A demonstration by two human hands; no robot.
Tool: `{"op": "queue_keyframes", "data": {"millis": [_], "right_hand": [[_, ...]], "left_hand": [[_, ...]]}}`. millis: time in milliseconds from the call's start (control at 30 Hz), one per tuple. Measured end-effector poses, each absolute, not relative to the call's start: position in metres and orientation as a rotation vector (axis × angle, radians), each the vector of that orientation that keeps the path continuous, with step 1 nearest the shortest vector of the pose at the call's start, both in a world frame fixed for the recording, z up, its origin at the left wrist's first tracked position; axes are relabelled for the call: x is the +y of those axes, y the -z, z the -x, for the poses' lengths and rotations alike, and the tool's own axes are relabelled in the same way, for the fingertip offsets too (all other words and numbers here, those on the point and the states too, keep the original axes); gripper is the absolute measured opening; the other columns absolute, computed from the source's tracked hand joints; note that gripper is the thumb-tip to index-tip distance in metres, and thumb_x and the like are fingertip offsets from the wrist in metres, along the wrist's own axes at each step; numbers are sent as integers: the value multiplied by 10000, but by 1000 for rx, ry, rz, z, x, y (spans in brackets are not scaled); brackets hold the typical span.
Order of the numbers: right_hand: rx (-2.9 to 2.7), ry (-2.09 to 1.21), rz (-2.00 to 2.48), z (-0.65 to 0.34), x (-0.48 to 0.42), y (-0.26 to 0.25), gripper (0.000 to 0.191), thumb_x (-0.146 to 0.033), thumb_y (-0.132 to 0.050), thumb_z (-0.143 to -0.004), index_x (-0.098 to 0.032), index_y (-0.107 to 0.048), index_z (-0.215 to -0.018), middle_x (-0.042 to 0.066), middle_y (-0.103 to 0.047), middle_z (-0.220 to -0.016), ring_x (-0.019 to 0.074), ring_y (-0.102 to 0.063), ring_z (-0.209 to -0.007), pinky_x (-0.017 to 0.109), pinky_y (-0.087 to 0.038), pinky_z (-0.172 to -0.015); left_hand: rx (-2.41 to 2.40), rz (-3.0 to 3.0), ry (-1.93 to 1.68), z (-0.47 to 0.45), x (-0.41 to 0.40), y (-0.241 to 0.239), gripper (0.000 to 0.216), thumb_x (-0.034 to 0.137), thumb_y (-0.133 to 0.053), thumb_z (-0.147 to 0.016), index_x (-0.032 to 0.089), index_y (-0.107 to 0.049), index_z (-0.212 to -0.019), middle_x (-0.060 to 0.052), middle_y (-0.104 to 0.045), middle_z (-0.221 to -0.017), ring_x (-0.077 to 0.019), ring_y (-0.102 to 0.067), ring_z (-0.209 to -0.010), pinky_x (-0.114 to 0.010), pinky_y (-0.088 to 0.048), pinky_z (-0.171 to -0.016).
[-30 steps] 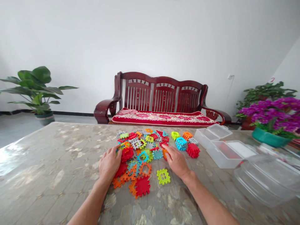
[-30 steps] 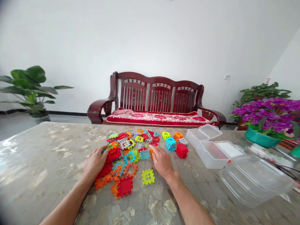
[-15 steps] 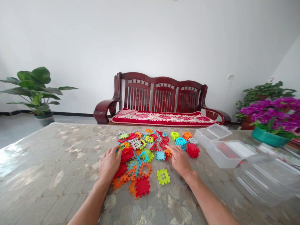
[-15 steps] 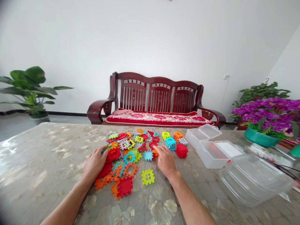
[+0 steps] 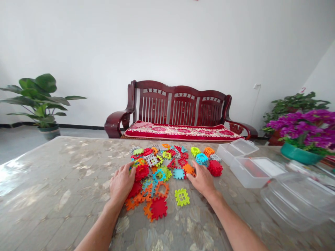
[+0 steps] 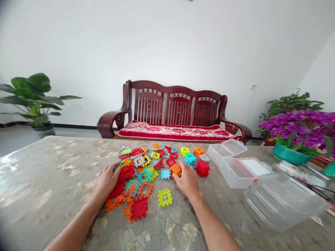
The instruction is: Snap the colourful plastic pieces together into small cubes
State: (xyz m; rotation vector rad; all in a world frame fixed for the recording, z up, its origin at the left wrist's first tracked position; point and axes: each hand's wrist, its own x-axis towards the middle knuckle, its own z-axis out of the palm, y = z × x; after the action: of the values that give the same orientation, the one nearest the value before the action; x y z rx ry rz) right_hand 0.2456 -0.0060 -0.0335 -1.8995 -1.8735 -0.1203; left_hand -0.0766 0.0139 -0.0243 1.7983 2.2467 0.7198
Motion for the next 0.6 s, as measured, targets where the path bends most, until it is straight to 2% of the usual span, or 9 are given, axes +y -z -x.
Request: {"op": "queue_keyframes", "data": {"millis": [167, 333, 467, 600], "right_hand": [[-1872, 157, 1920, -243, -4, 34, 537, -319, -619, -770, -207, -531, -1289, 76, -669, -1140, 240, -584, -1039, 339, -438, -888], [-1792, 234, 1695, -245, -5, 29, 498, -280, -617, -757, -201, -566, -1247, 78, -663, -1149, 235, -580, -1050, 367, -442, -927], [-1620, 232, 1621, -264, 1, 13, 502, -362, -612, -761, -189, -570, -1230, 93, -652, -1171, 253, -578, -1071, 411, -437, -952], [-1400, 106, 1750, -307, 21, -10, 590, -410, -609, -750, -208, -513, -1296, 85, -656, -1176, 237, -595, -1073, 373, -446, -943]], "left_hand": [[2239, -1784, -713, 77, 14, 23, 495, 420, -261, -913, 247, -553, -1274, -102, -585, -1289, -313, -514, -1188, -463, -392, -980], [2243, -1780, -723, 78, 16, 27, 495, 434, -265, -912, 251, -563, -1262, -95, -585, -1295, -309, -520, -1182, -459, -387, -987], [2253, -1789, -744, 80, 18, 30, 490, 449, -273, -908, 270, -579, -1247, -86, -604, -1274, -301, -537, -1166, -450, -407, -966], [2271, -1806, -756, 79, 18, 29, 477, 435, -288, -905, 272, -591, -1236, -85, -621, -1255, -298, -562, -1132, -445, -422, -945]]}}
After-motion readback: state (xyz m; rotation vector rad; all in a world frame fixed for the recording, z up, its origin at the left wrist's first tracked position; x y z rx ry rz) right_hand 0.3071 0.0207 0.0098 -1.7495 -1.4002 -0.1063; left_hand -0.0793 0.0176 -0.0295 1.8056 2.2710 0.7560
